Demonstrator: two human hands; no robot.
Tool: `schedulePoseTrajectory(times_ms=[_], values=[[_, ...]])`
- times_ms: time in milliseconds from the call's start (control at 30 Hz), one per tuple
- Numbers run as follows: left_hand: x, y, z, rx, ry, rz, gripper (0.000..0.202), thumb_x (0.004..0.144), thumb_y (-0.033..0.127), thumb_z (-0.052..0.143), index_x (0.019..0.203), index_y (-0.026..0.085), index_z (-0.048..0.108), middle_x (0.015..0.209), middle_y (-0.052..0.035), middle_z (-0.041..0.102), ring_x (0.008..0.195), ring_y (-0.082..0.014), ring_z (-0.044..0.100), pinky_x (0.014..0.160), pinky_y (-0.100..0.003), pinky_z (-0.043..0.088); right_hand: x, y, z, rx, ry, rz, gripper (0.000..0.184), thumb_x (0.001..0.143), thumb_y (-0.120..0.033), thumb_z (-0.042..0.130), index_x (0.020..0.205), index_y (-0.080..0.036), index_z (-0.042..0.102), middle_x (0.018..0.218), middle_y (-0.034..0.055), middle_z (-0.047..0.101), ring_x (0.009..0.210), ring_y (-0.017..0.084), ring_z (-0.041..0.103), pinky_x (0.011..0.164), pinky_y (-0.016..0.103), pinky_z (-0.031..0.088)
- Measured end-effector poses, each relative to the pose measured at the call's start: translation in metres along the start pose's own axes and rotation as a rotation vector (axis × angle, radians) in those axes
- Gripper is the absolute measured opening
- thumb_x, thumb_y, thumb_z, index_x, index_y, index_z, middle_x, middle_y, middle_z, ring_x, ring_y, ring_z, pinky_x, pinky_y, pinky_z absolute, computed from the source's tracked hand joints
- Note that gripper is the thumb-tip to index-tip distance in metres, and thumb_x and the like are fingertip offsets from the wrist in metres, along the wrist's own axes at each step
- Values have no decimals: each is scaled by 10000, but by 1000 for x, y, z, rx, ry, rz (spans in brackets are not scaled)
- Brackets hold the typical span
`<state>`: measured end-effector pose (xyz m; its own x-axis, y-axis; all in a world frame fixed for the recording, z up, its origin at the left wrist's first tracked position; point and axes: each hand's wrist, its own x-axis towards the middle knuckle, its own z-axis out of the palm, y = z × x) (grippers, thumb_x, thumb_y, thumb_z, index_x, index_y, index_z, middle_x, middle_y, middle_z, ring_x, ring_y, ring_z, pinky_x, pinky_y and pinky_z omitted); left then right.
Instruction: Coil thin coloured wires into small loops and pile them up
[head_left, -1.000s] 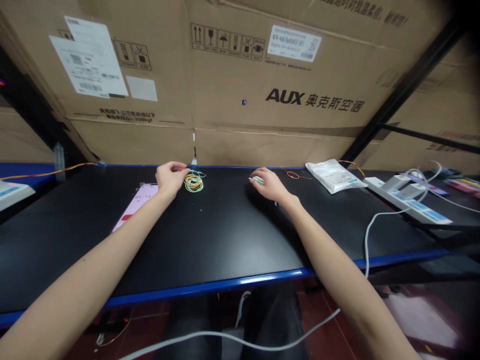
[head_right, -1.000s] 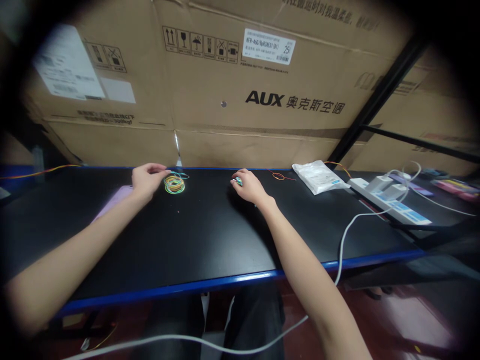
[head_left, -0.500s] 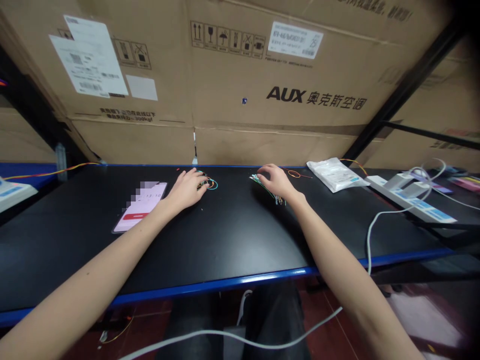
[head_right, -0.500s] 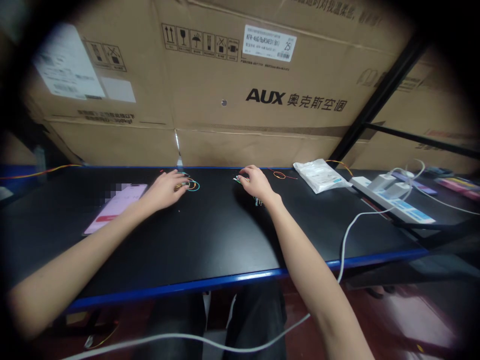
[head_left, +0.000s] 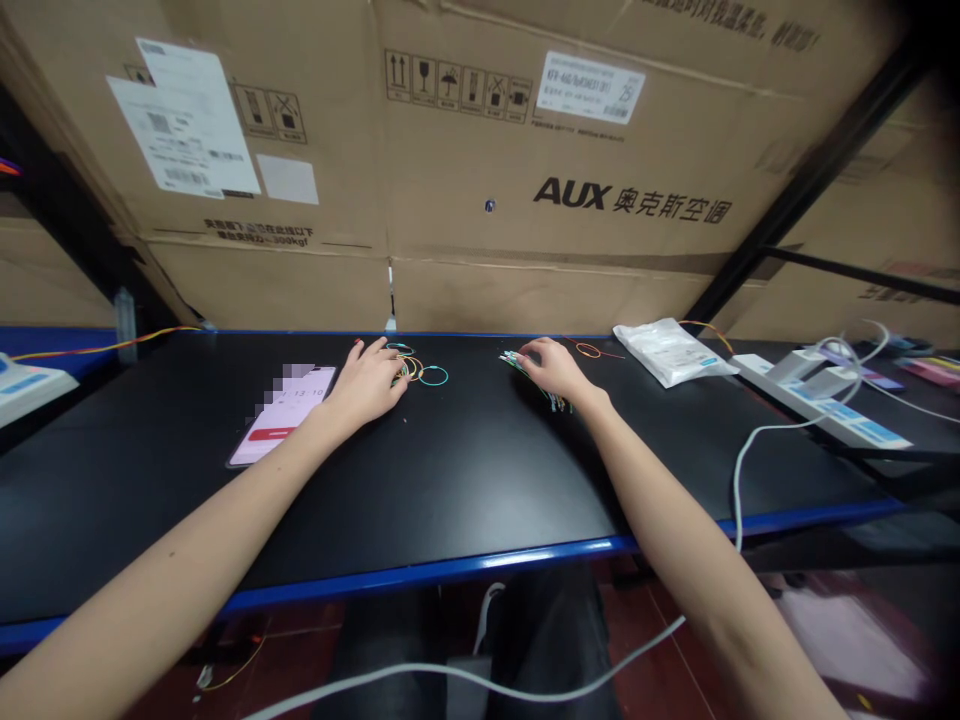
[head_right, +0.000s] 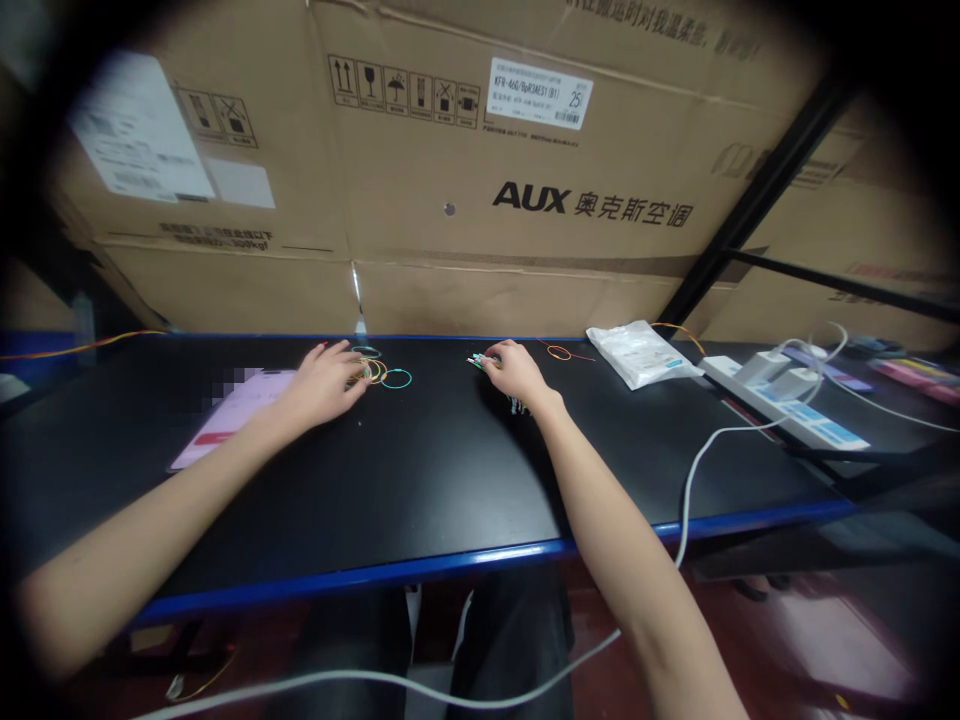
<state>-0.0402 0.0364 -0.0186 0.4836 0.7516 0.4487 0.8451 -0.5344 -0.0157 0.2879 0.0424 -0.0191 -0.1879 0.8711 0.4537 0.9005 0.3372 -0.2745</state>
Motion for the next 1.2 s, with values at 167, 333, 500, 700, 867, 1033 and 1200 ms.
schedulePoseTrajectory(times_ms=[167, 333, 500, 700, 867, 1033, 1200], values=[[0, -3, -1, 69, 48, -52, 241, 859, 328, 523, 932, 187, 704, 1087, -122, 703, 1209, -356, 526, 1028, -541, 364, 0, -8, 1, 12, -1, -60, 202, 877, -299, 545, 935, -166, 686, 1007, 117, 676, 979, 243, 609, 899, 370, 461], [0, -3, -5, 101, 46, -69, 257, 853, 329, 496, 814, 158, 683, 970, -151, 711, 1070, -351, 602, 934, -500, 440, -2, -16, 2, 41, -10, -100, 198, 880, -290, 537, 948, -171, 680, 1046, 113, 665, 997, 238, 603, 928, 377, 455], [1, -1, -6, 134, 51, -83, 311, 859, 365, 479, 779, 134, 671, 879, -173, 686, 900, -327, 637, 842, -467, 485, -3, -19, 1, 33, -33, -101, 187, 878, -279, 544, 943, -172, 684, 1048, 116, 658, 1009, 240, 599, 916, 370, 462], [0, -3, 2, 87, 113, -1, 296, 853, 330, 520, 980, 116, 681, 1123, -194, 642, 1118, -354, 561, 966, -496, 441, -3, -22, 2, 19, -41, -124, 173, 871, -261, 559, 945, -173, 689, 1041, 115, 659, 1000, 239, 602, 923, 367, 461], [1, -2, 6, -60, 59, 174, 280, 830, 171, 542, 1064, 180, 697, 1245, -143, 615, 1255, -329, 479, 1041, -512, 386, -3, -23, 3, 21, -49, -126, 173, 868, -253, 562, 959, -171, 685, 1045, 116, 659, 1008, 238, 602, 929, 373, 460], [3, 3, 10, -105, 42, 212, 199, 861, 185, 543, 875, 241, 733, 1092, -64, 698, 1191, -291, 532, 989, -496, 422, -3, -23, 4, 18, -60, -128, 191, 870, -258, 558, 973, -156, 682, 1060, 130, 655, 1023, 243, 598, 930, 377, 466], [4, 4, 12, -93, 87, 244, 195, 870, 180, 534, 812, 224, 716, 972, -57, 724, 1119, -269, 574, 947, -459, 442, -3, -23, 3, 17, -60, -128, 192, 872, -257, 558, 972, -153, 685, 1064, 129, 656, 1021, 241, 599, 932, 374, 466]])
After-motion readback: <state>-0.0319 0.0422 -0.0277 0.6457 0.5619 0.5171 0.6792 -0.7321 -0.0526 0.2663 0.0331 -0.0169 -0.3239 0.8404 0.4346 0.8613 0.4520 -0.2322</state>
